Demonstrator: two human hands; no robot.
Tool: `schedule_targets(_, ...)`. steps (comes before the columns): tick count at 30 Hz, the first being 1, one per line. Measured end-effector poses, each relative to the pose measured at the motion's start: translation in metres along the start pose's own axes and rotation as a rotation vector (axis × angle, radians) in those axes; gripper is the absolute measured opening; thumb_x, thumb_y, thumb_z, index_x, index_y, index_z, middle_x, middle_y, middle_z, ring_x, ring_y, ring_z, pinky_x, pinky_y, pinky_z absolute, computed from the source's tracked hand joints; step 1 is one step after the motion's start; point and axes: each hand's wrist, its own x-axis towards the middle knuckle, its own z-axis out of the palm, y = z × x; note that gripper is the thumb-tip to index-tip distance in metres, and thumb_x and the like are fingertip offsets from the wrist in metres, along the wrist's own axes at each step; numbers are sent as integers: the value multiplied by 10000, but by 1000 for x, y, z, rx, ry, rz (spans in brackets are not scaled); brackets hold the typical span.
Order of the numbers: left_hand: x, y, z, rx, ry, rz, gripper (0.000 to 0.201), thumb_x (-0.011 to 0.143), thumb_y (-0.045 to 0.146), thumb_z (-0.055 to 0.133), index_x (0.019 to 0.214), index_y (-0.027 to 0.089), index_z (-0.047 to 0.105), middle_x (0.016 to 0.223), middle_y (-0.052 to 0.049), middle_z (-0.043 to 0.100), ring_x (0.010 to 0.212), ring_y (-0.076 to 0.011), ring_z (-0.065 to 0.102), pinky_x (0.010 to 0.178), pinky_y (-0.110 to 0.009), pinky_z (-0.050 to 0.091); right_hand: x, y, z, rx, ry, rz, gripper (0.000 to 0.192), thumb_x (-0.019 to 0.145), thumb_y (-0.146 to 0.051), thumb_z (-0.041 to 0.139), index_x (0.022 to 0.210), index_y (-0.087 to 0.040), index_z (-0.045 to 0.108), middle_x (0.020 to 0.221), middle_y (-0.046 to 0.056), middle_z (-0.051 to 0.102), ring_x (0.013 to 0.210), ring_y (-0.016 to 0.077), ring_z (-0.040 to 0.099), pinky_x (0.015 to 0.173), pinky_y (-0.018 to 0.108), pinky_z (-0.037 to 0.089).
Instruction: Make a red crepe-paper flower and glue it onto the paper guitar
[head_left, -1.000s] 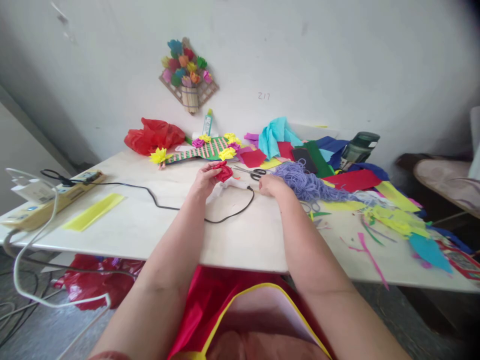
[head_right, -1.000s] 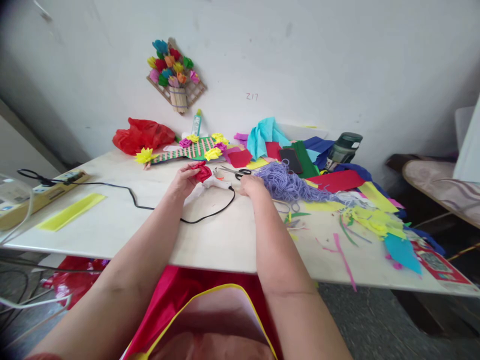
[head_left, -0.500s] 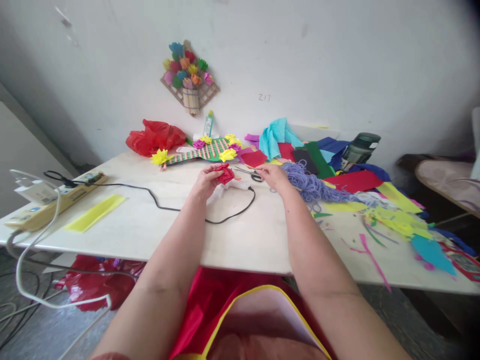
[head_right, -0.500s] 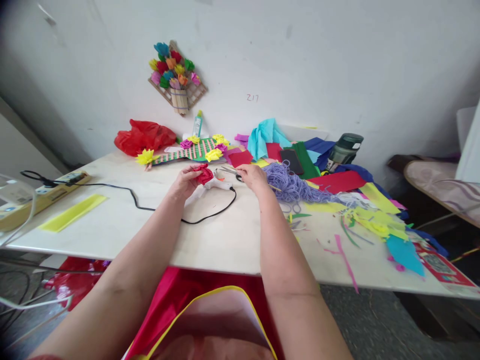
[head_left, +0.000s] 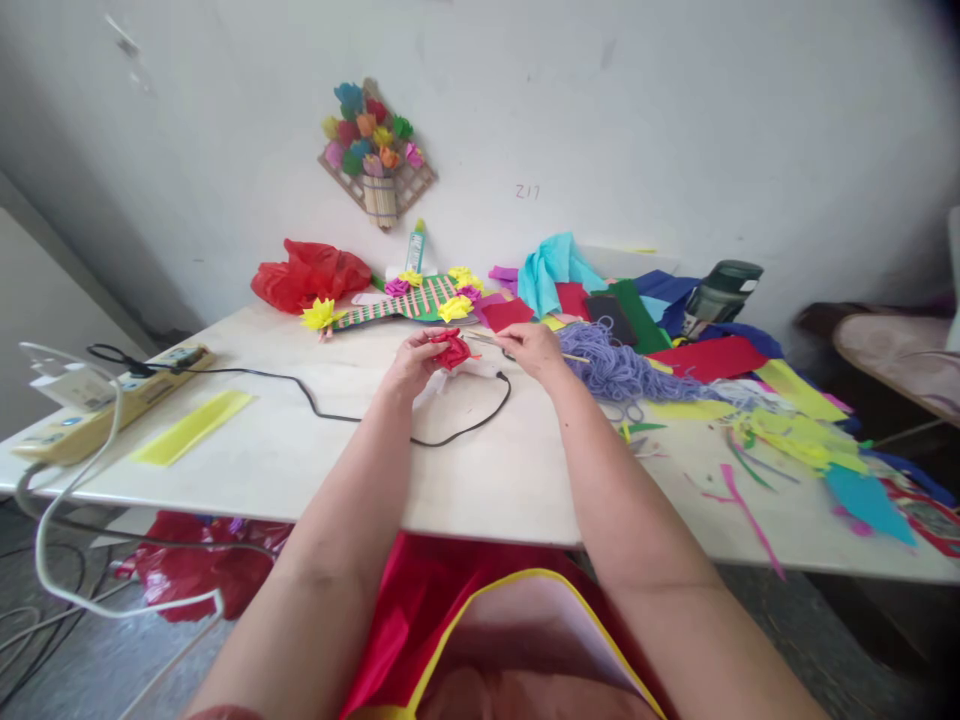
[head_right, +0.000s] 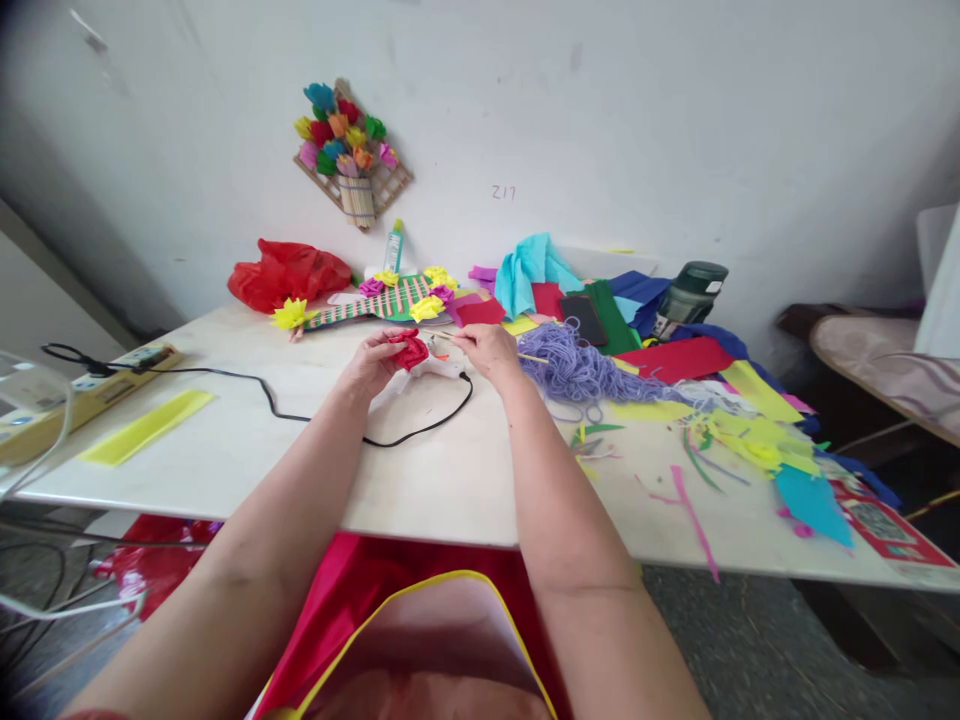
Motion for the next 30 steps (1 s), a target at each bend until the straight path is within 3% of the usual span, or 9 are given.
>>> schedule_targets(13, 0, 0, 0, 11, -6, -17, 326, 541, 106, 819, 838, 133, 686, 777, -59, 738, 638, -174, 672, 586, -288, 536, 0, -2, 5, -73, 45, -1, 143, 835, -304, 665, 867, -243, 791, 877, 27, 777, 799, 175, 676, 698, 265, 433)
schedule_targets(30, -1, 0, 1, 27, -33, -42, 329, 559, 99, 811, 866, 122, 696, 798, -65, 736, 663, -180, 681, 608, -298, 543, -1, -4, 4, -140, 14, -14, 168, 855, -332, 646, 873, -247, 790, 886, 27, 772, 812, 177, 666, 668, 263, 397)
